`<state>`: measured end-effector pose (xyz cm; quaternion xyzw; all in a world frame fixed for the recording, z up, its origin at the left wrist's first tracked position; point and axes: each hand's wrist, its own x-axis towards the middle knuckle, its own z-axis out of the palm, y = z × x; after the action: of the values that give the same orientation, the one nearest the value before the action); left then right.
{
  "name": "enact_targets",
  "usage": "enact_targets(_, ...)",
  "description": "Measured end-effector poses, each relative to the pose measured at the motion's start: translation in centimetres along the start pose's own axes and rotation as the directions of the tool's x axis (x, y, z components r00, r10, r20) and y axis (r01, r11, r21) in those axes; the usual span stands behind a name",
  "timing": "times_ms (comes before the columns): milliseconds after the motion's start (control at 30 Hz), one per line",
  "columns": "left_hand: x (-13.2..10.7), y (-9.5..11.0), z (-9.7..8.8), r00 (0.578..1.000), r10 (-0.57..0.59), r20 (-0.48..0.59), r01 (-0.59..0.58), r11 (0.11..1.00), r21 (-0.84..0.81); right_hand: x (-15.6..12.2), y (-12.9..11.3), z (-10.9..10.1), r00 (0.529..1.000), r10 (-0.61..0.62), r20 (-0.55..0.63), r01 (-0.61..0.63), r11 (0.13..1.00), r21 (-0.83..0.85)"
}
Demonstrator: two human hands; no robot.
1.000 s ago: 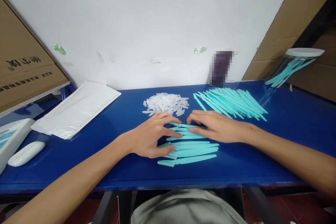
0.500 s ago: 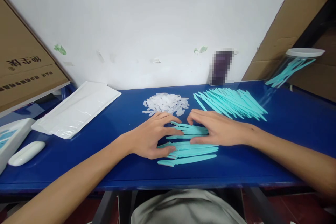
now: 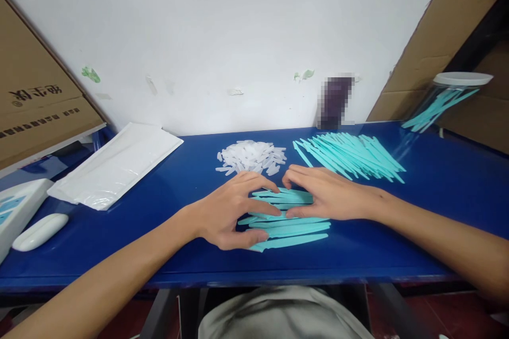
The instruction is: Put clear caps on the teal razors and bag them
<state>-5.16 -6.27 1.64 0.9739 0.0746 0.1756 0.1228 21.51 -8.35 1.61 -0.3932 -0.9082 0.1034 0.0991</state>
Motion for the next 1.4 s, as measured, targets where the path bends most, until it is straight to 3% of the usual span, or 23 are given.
enact_targets(367, 0.1, -0.1, 0.5, 0.997, 0.039, 0.069, -0.045, 0.996, 0.077, -0.2, -0.6, 0.4, 0.969, -0.183, -0.164, 0.156, 0.973, -0.168)
enact_targets(833, 0.1, 0.3, 0.7, 0.996, 0.041, 0.079, -0.048, 0.995, 0.089, -0.3, -0.8, 0.3, 0.995, -0.095, -0.025, 0.095, 0.995, -0.007)
enact_targets(1400, 0.0, 0.1, 0.6, 0.999, 0.039, 0.03, -0.041, 0.994, 0.097, -0.5, -0.7, 0.1, 0.994, -0.11, -0.003, 0.11, 0.993, 0.032)
